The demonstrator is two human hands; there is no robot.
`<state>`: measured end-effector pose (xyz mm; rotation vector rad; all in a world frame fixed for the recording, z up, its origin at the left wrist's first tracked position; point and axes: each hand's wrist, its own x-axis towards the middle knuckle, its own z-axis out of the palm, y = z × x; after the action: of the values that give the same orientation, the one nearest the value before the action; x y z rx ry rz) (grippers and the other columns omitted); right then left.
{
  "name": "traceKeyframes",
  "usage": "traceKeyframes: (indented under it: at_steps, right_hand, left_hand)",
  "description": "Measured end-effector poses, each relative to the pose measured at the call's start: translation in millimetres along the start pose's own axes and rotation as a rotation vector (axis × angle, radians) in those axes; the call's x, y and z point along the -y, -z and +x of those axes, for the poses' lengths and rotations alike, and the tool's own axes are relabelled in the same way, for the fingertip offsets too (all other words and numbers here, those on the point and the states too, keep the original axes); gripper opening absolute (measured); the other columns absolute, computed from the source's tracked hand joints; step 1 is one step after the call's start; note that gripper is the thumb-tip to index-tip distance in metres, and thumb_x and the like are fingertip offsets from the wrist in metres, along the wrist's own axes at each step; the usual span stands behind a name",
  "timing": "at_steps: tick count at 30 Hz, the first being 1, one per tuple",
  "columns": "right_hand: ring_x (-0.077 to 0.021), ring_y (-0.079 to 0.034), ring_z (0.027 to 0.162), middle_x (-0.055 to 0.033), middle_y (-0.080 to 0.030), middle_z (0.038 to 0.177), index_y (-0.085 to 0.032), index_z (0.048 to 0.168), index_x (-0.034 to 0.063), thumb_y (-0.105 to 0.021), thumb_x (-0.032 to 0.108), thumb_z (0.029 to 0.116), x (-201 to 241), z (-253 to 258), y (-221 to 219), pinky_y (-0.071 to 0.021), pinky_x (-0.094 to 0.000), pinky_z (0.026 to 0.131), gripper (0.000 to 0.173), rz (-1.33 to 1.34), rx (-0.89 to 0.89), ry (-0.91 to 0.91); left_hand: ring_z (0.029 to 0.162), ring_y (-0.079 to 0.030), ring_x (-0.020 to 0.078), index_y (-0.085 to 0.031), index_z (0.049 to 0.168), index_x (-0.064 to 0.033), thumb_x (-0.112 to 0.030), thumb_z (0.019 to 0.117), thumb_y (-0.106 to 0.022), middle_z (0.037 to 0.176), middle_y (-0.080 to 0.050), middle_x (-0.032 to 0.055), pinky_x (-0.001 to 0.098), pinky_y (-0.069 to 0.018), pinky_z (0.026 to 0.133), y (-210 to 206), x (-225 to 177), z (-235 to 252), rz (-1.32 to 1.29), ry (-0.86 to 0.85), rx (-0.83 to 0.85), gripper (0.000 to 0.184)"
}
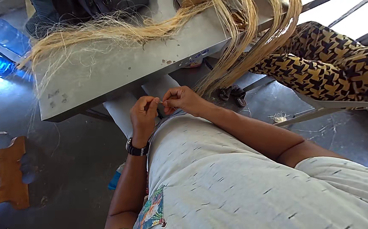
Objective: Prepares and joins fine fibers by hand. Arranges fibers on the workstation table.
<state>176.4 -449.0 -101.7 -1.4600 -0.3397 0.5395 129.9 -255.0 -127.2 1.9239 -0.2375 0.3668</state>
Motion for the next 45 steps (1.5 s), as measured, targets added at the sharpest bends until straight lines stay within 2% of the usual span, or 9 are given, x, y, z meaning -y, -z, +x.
traceKeyframes:
  at_steps: [4,8,13,16,28,33,38,42,45]
  right_hand:
    - [-0.0141,-0.070,0.071,-0.0083,-0.071,0.083,-0.066,0.099,-0.0020,-0.063,-0.001,0.0987,5.4,-6.3,-6.4,-0.0612,-0.0286,0.068,0.004,0.021,-0.008,0.007]
    - [-0.0123,-0.066,0.068,-0.0067,-0.069,0.083,-0.066,0.099,0.0000,-0.062,0.000,0.0992,3.6,-3.8,-4.9,-0.0593,-0.0270,0.064,0.004,0.120,-0.032,-0.066]
    - [-0.0116,-0.066,0.069,-0.0064,-0.069,0.085,-0.067,0.099,0.0012,-0.062,0.004,0.1005,7.3,-3.8,-5.2,-0.0585,-0.0258,0.065,0.006,0.162,-0.078,-0.130]
    - [-0.0111,-0.066,0.068,-0.0066,-0.070,0.083,-0.068,0.097,0.0002,-0.063,0.003,0.0998,5.3,-2.2,-6.4,-0.0580,-0.0243,0.064,0.006,0.163,-0.070,-0.130]
    - [-0.0123,-0.067,0.069,-0.0074,-0.070,0.088,-0.066,0.099,0.0017,-0.057,0.009,0.1045,4.6,-2.9,-3.6,-0.0590,-0.0261,0.065,0.013,0.225,-0.064,-0.182]
    - [-0.0133,-0.067,0.072,-0.0077,-0.070,0.089,-0.066,0.105,0.0007,-0.060,0.005,0.1019,1.8,-3.6,-4.2,-0.0589,-0.0273,0.065,0.007,0.123,-0.009,-0.122]
    - [-0.0120,-0.065,0.071,-0.0069,-0.068,0.084,-0.067,0.097,-0.0003,-0.065,0.003,0.0987,-0.1,-4.9,-4.6,-0.0570,-0.0258,0.066,0.005,0.035,-0.073,-0.033]
    - [-0.0114,-0.065,0.072,-0.0057,-0.069,0.084,-0.068,0.095,0.0012,-0.064,0.002,0.0983,3.2,-3.7,-2.7,-0.0560,-0.0251,0.068,0.005,0.109,-0.098,-0.036]
    - [-0.0132,-0.068,0.072,-0.0073,-0.071,0.085,-0.065,0.096,0.0016,-0.061,0.002,0.0998,0.5,6.4,9.0,-0.0594,-0.0276,0.069,0.006,0.242,-0.082,-0.041]
  left_hand:
    - [0.053,-0.056,0.0097,-0.065,0.101,-0.0099,-0.025,0.1067,-0.056,0.070,-0.060,0.0014,0.0221,-0.0493,0.049,-2.8,-3.4,-3.0,-0.255,0.133,0.029,0.018]
    - [0.055,-0.056,0.0096,-0.065,0.099,-0.0105,-0.026,0.1074,-0.055,0.074,-0.062,0.0011,0.0226,-0.0509,0.051,-8.0,-1.6,-2.8,-0.357,0.184,-0.009,0.020]
    - [0.059,-0.058,0.0102,-0.067,0.109,-0.0092,-0.028,0.1081,-0.053,0.080,-0.063,0.0016,0.0240,-0.0535,0.055,-8.3,1.2,-5.0,-0.394,0.135,0.013,0.023]
    - [0.060,-0.059,0.0108,-0.066,0.111,-0.0078,-0.022,0.1066,-0.057,0.083,-0.065,0.0032,0.0246,-0.0545,0.055,-9.5,1.8,-5.4,-0.372,0.114,0.029,0.018]
    - [0.060,-0.061,0.0122,-0.066,0.106,-0.0060,-0.013,0.1051,-0.056,0.079,-0.065,0.0039,0.0256,-0.0553,0.055,-0.8,-0.5,-3.7,-0.272,0.094,0.069,0.012]
    - [0.058,-0.060,0.0108,-0.066,0.106,-0.0070,-0.014,0.1042,-0.059,0.079,-0.065,0.0036,0.0238,-0.0534,0.052,-3.1,-0.6,-4.1,-0.243,0.100,0.056,0.010]
    - [0.056,-0.059,0.0120,-0.065,0.104,-0.0075,-0.014,0.1045,-0.057,0.077,-0.064,0.0038,0.0251,-0.0535,0.052,-5.3,1.1,-4.3,-0.218,0.104,0.069,0.010]
    - [0.057,-0.059,0.0115,-0.063,0.102,-0.0083,-0.014,0.1048,-0.053,0.075,-0.063,0.0028,0.0248,-0.0533,0.053,-4.3,0.1,-3.1,-0.248,0.092,0.075,0.012]
    - [0.059,-0.062,0.0132,-0.063,0.104,-0.0065,-0.015,0.1057,-0.052,0.079,-0.065,0.0044,0.0270,-0.0561,0.055,-2.0,3.5,-0.3,-0.271,0.101,0.091,0.014]
